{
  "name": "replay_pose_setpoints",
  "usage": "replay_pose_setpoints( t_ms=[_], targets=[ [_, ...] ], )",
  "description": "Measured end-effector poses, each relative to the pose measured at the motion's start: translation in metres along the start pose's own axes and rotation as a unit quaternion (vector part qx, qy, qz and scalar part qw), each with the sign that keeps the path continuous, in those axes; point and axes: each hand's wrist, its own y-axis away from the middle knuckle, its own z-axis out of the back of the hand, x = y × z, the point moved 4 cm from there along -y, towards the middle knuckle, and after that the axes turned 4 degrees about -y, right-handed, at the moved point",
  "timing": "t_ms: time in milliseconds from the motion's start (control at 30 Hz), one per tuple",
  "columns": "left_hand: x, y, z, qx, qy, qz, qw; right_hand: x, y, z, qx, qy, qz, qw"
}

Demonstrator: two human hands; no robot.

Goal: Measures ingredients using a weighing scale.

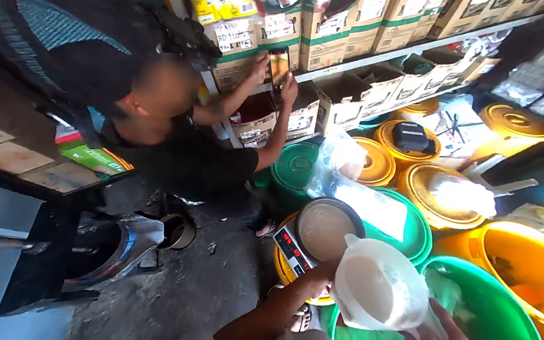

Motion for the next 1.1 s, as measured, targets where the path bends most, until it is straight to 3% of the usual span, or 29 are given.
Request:
replay_pose_setpoints(
  t_ms=[400,1100],
  targets=[
    [-0.028,0.006,-0.006,-0.015,0.01,0.038,0.999,0.005,-0.013,-0.004,0.01,0.063,0.031,0.998],
    [-0.065,-0.022,0.049,0.14,-0.085,0.058,0.985,0.006,0.016,-0.085,-0.145,0.181,0.032,0.972]
  ],
)
